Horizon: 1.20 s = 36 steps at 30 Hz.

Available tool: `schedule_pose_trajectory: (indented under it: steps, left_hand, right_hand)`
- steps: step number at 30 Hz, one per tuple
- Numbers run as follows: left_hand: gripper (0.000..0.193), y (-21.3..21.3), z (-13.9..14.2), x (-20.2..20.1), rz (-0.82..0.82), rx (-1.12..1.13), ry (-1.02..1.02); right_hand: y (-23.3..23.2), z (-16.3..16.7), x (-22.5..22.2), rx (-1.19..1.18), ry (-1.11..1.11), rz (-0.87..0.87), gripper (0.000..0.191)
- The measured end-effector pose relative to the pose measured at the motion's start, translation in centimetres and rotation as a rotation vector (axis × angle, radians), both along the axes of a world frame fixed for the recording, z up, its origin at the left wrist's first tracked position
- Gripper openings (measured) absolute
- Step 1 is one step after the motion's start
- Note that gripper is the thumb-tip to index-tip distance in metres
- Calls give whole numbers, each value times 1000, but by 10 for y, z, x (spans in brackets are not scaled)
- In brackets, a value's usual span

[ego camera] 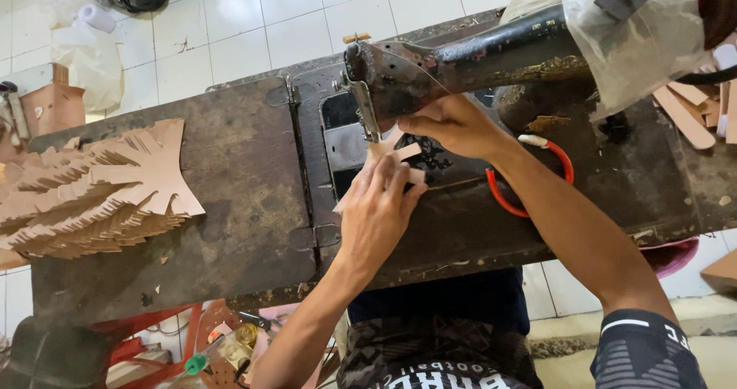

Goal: The person sits at a treadle sewing machine and stitches along the edges of leaf-shaped leather cutouts one at a time, guiding each piece under the needle by hand. Finished pieces are placed onto a growing stack of completed cutouts on the left side of the work table.

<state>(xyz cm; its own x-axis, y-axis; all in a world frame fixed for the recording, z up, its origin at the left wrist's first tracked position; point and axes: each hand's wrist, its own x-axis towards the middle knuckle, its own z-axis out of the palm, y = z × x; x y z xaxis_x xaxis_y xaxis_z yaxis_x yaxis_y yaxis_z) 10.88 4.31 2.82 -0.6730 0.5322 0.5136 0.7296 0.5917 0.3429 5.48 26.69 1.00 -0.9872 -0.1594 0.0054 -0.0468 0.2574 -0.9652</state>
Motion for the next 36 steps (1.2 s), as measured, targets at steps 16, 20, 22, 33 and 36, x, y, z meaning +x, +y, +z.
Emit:
schedule_pose_trajectory:
  steps: [16,20,22,33,36]
  left_hand:
    - [29,-30,-8,-24,96,-110,-163]
    - [47,-39,-16,-52,64,-123,-129]
    - [53,-44,-18,-64,13,-107,-138]
    - [39,-33,-9,-90,-159,-6,-267]
    - [42,-36,-8,-95,-196,17,-272]
  right_hand:
    - [-4,0,0,97,-92,-26,38]
    - [-6,4,0,48,-33,9,33]
    - [-8,5,0,-108,42,83,31]
    - [-6,-6,-1,-140,-31,52,31]
    - [-7,-7,-2,-197,4,73,31]
